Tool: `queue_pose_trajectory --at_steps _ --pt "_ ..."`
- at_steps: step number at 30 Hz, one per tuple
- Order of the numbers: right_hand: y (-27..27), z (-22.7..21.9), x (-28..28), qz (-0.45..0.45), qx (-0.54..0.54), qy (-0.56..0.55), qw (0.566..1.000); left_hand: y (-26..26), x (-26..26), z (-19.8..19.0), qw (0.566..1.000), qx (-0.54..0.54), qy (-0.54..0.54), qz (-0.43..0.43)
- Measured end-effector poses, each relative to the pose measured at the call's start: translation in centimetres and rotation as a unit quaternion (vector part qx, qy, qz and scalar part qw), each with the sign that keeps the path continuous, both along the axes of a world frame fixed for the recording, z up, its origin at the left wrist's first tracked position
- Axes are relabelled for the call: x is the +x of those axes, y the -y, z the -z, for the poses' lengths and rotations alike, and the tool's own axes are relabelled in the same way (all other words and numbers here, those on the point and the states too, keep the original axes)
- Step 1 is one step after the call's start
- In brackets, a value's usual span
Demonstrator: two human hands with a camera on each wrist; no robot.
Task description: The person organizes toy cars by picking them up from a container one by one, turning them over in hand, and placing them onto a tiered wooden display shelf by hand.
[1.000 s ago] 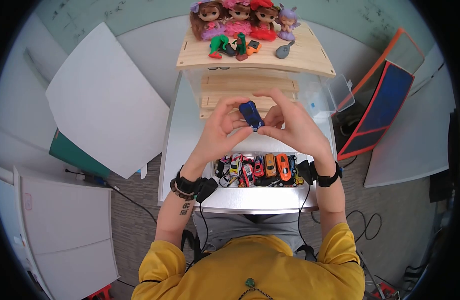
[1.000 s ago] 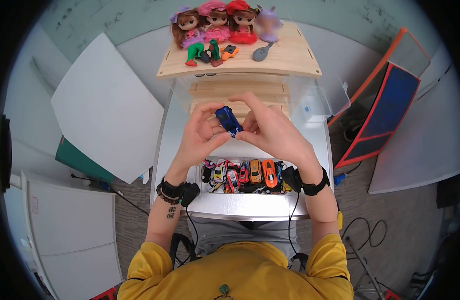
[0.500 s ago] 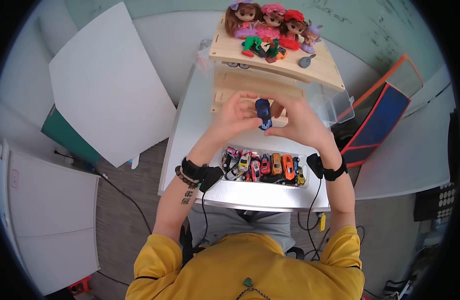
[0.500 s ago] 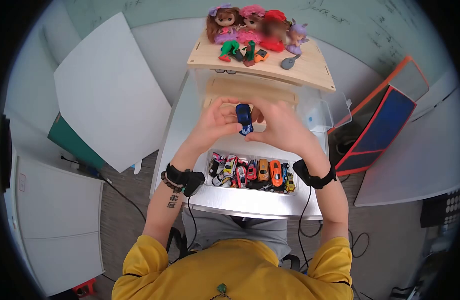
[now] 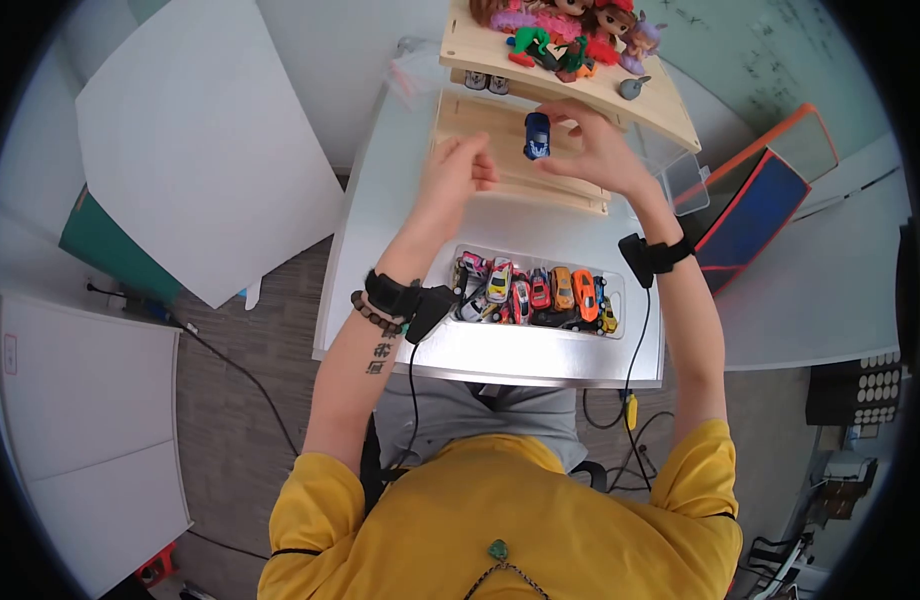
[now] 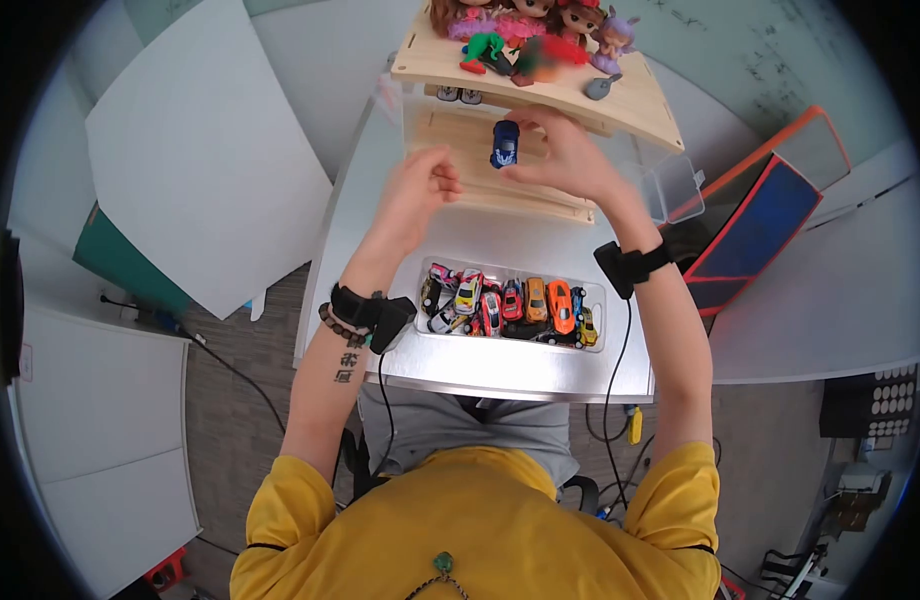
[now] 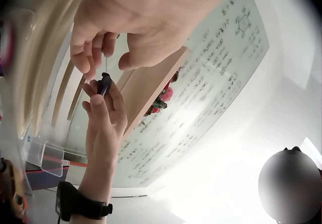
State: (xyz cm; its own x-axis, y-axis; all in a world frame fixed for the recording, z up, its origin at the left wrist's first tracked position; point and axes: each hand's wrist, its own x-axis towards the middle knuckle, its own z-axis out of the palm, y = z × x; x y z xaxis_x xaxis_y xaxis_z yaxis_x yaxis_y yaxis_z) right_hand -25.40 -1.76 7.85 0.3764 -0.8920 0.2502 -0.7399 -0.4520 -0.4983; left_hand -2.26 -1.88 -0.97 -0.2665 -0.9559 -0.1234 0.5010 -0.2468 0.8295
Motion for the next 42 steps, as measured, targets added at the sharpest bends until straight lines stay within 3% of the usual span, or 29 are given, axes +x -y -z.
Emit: queue_pose_trajectory --at_steps 2,3,5,9,11,15,17,20,23,27,29,42 --pt "1.1 1.3 -0.7 0.011 -0.094 -0.053 0.994 -0.1 0.5 -0.3 0.999 0.006 -0.029 -0.045" --pt "1.7 2.3 -1.0 0.013 -0.096 -0.053 0.994 -0.2 0.8 -0.2 0.994 0.015 -0.058 -0.091" --pt "2.6 2.9 -1.2 0.031 -0.132 -0.031 0.99 -0.1 1.3 -0.6 0.991 0.035 -0.081 -0.105" --pt "3.7 1.8 -0.3 0.075 -0.1 -0.041 0.991 0.2 2.0 -0.5 0.981 0.049 -0.128 -0.137" --pt "3.3 -0.5 0.9 0.136 0.083 -0.07 0.985 0.1 1.9 -0.5 0.98 0.044 -0.133 -0.14" --pt "6.3 1.8 -0.9 0.148 0.107 -0.048 0.982 0.4 1.7 0.1 0.978 0.038 -0.148 -0.14" --pt "8.5 3.6 -3.3 -0.001 0.206 0.038 0.978 0.3 1.5 0.3 0.978 0.041 -0.151 -0.141" --pt "10.0 4.6 -3.6 -0.01 0.229 0.043 0.972 0.6 1.4 0.6 0.976 0.048 -0.156 -0.147" --pt "9.3 3.2 -2.4 0.062 0.147 -0.04 0.986 0.9 1.5 1.1 0.975 0.043 -0.154 -0.151" --pt "8.4 2.1 -1.4 0.106 0.082 0.008 0.991 1.0 1.6 1.5 0.976 0.037 -0.155 -0.147" --pt "8.5 1.8 -1.2 0.118 -0.008 -0.053 0.992 1.1 1.5 1.6 0.975 0.034 -0.158 -0.15" --pt "7.6 1.3 -0.8 0.103 0.054 -0.024 0.993 0.6 1.3 1.3 0.979 0.026 -0.144 -0.142"
